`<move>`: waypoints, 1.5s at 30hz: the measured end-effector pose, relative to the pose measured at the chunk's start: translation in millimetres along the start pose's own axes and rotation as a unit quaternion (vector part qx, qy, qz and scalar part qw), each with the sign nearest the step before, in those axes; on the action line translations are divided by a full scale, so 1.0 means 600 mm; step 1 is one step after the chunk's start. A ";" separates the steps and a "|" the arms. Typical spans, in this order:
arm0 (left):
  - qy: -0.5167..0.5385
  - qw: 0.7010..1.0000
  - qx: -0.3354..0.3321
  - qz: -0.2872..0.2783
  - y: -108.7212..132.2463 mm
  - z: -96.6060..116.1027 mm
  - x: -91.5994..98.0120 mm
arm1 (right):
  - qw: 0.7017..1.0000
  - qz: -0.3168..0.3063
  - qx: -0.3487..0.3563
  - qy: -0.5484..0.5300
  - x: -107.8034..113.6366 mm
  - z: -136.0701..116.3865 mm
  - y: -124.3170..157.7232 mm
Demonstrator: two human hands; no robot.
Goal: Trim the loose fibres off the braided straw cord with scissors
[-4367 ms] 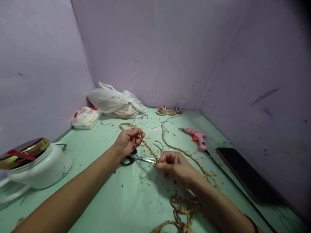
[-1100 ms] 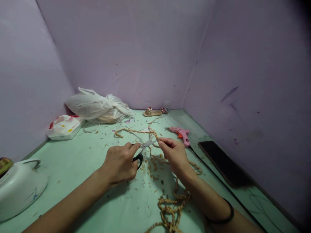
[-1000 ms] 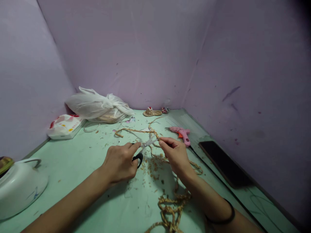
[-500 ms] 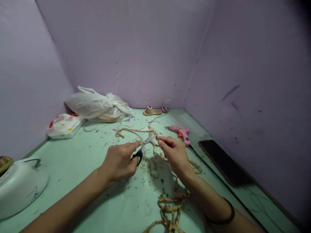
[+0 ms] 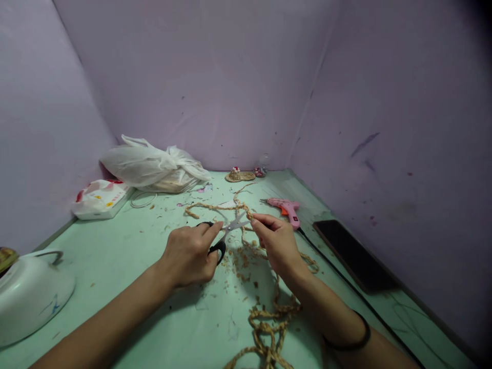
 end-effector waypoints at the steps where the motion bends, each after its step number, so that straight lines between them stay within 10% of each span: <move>1: -0.005 1.000 0.001 -0.001 0.000 0.000 -0.002 | 1.000 0.000 -0.002 -0.001 0.000 0.000 0.000; 34: 0.025 0.999 -0.017 -0.018 0.001 -0.008 -0.015 | 0.997 -0.017 0.052 0.059 -0.004 -0.009 0.006; 45: 0.320 0.936 0.138 0.037 -0.006 -0.044 -0.008 | 0.990 -0.054 -0.104 -0.081 -0.014 0.007 0.010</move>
Point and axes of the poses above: each hand's wrist, its own y-axis away from the middle knuckle, its own x-axis out of the back of the hand, z = x × y, the point moved 5 cm from there along -y, towards the middle knuckle
